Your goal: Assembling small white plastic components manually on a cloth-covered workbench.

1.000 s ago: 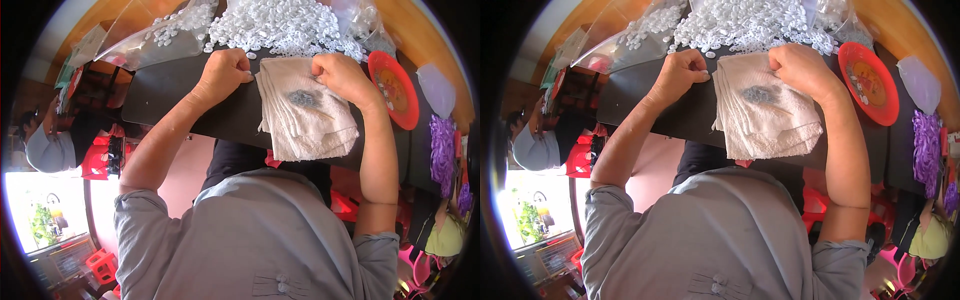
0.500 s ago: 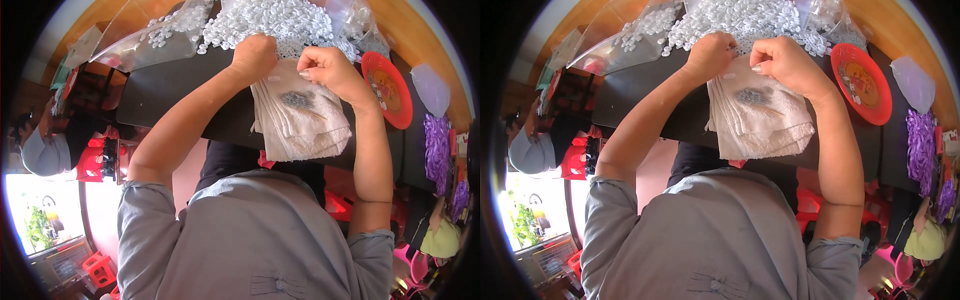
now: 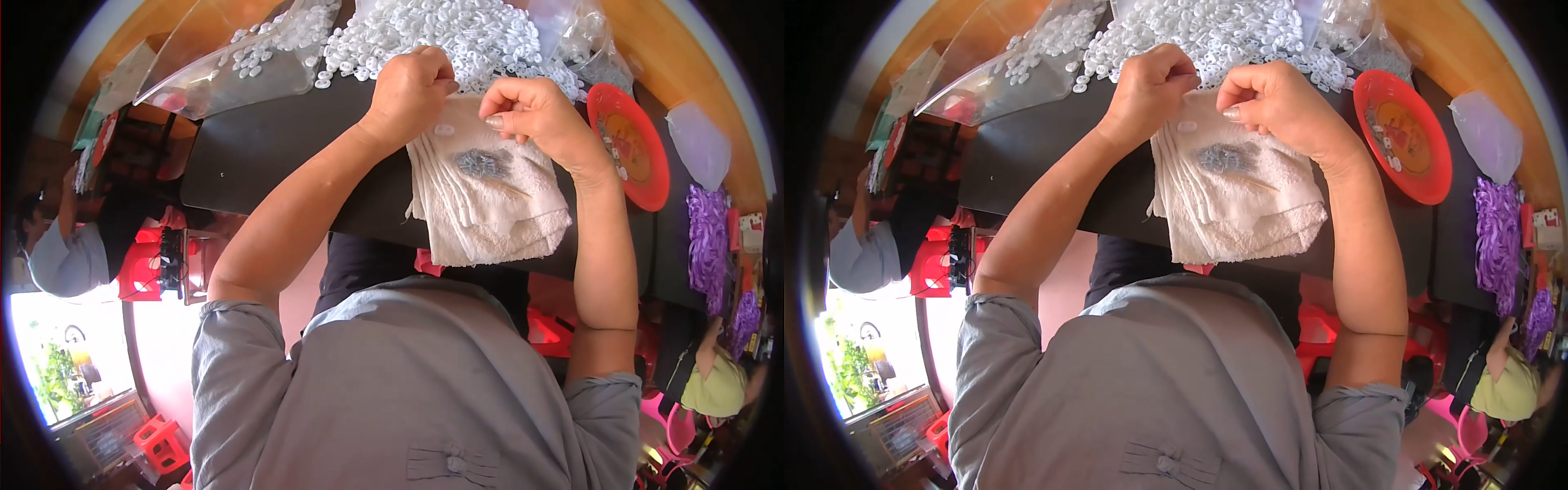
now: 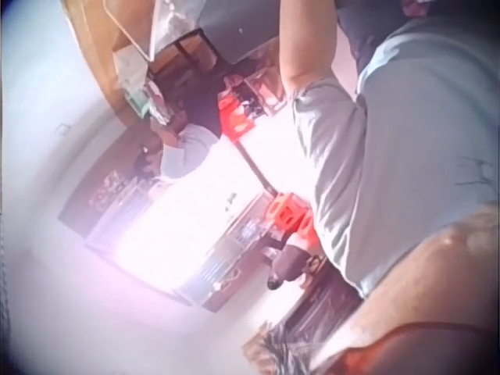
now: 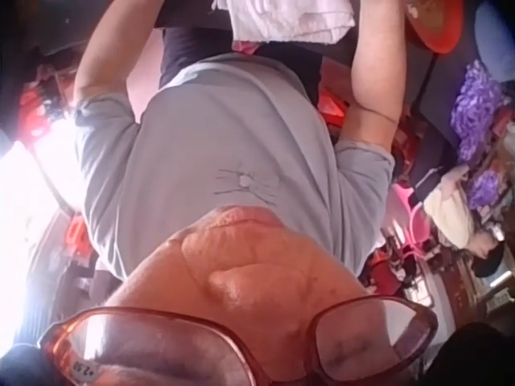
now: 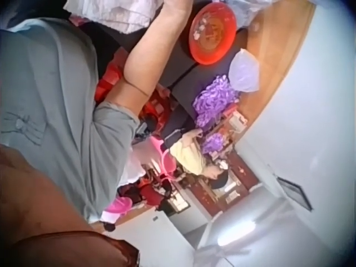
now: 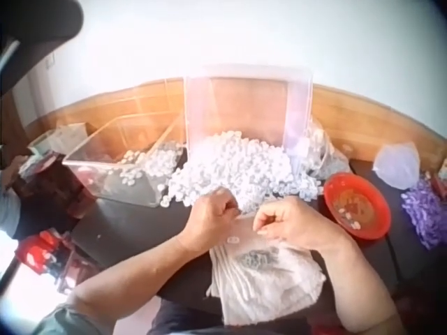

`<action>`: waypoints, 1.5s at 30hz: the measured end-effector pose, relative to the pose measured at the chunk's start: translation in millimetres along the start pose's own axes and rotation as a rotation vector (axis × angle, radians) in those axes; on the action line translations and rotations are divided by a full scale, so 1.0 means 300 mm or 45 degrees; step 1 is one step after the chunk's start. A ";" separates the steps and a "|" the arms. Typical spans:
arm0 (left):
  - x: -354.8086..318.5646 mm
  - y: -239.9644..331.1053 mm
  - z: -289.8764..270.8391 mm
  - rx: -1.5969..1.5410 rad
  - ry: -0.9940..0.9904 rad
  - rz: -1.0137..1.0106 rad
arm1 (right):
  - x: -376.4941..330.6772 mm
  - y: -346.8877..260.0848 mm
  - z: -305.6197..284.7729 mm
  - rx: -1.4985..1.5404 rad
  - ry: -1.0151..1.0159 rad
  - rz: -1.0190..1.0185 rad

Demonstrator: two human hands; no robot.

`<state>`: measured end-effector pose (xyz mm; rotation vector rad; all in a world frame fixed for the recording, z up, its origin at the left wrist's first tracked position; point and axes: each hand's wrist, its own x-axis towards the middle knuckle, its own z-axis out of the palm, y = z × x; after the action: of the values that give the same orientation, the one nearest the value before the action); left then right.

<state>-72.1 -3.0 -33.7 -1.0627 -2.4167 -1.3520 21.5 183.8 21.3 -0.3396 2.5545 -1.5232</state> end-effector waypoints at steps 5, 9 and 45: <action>-0.027 0.076 -0.056 -0.461 -0.448 -0.133 | -0.003 -0.013 -0.022 0.103 0.040 0.011; -0.030 0.104 -0.064 -0.281 -0.584 0.069 | -0.011 -0.023 -0.029 0.130 0.033 -0.013; -0.021 0.124 -0.081 -0.920 -0.439 -0.587 | -0.011 -0.040 -0.002 0.262 0.187 0.039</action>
<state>-47.3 -13.3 2.4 -0.9490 -2.5633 -2.5135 25.8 179.6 32.2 -0.1679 2.4635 -1.8426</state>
